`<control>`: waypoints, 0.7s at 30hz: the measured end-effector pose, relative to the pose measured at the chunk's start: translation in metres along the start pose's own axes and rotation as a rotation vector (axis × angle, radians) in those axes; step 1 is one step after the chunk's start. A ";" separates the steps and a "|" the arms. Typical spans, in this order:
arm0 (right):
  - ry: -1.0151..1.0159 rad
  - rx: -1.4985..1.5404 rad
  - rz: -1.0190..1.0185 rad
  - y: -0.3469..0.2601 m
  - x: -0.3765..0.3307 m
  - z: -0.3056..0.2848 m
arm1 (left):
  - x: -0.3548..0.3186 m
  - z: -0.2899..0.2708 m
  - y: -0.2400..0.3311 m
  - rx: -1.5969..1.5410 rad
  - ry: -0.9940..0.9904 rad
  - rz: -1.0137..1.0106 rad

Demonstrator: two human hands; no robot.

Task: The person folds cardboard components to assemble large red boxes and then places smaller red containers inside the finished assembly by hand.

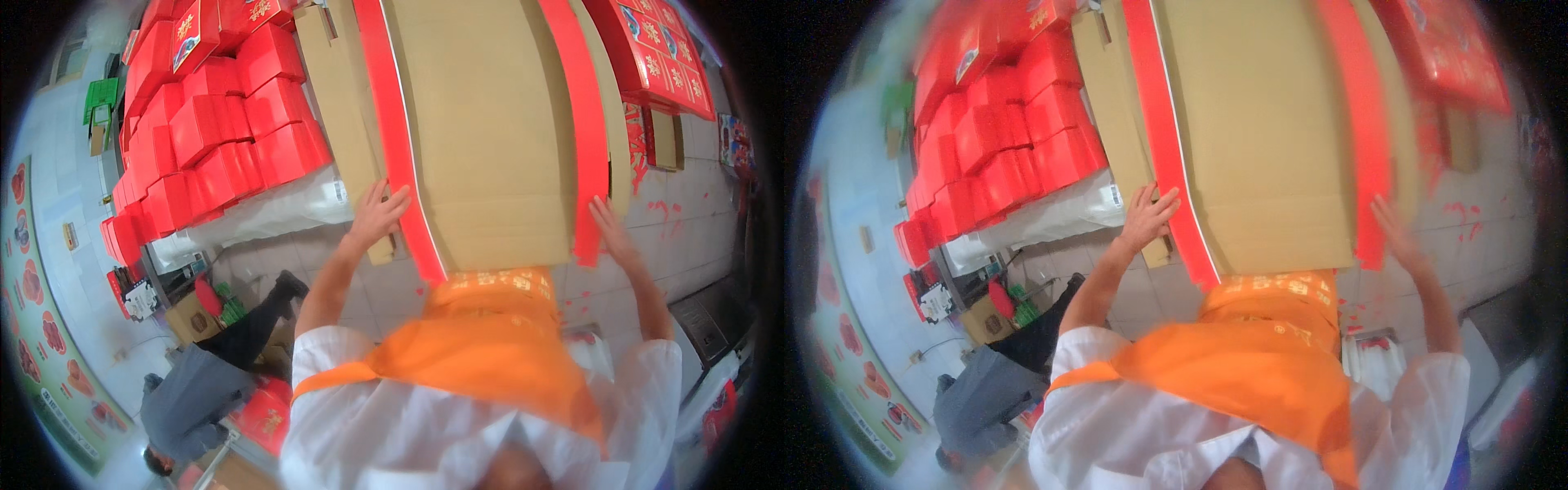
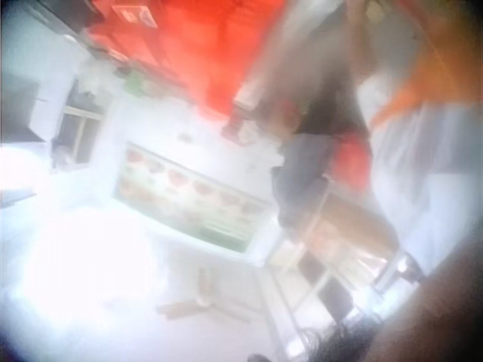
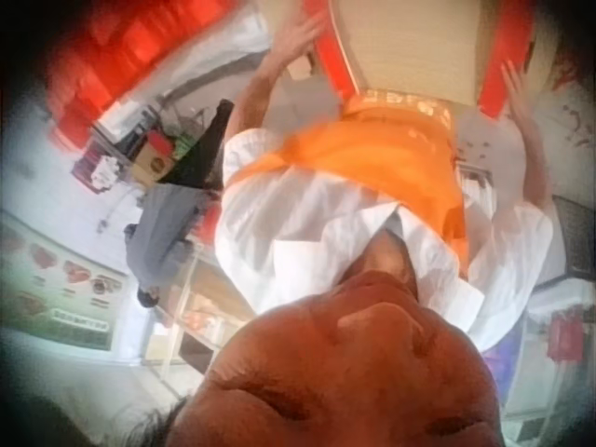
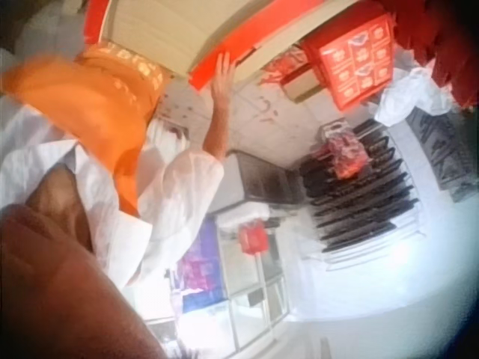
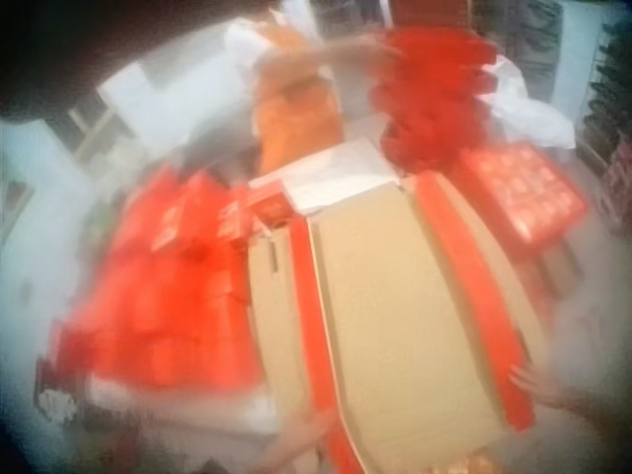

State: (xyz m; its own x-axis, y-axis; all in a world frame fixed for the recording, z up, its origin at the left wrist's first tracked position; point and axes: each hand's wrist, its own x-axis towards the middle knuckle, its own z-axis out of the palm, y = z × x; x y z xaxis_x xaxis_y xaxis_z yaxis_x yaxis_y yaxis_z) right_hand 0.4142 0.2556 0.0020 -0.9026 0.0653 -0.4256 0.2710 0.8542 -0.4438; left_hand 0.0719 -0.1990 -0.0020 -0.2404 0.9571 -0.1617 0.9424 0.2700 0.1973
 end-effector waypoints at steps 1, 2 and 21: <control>-0.019 -0.038 0.010 0.010 0.000 0.000 | 0.000 -0.002 0.002 -0.008 0.007 -0.024; -0.042 -0.072 0.020 0.018 0.000 0.003 | 0.001 -0.005 0.004 -0.019 0.009 -0.049; 0.224 -0.352 -0.392 -0.035 0.129 -0.018 | 0.111 0.014 0.055 0.043 -0.018 0.018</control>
State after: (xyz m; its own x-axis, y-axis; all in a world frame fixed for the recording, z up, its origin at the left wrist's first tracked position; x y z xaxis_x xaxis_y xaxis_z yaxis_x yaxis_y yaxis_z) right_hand 0.2825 0.2431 -0.0227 -0.9724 -0.2160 -0.0880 -0.1913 0.9545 -0.2290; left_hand 0.1002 -0.0794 -0.0226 -0.2197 0.9595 -0.1763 0.9557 0.2480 0.1586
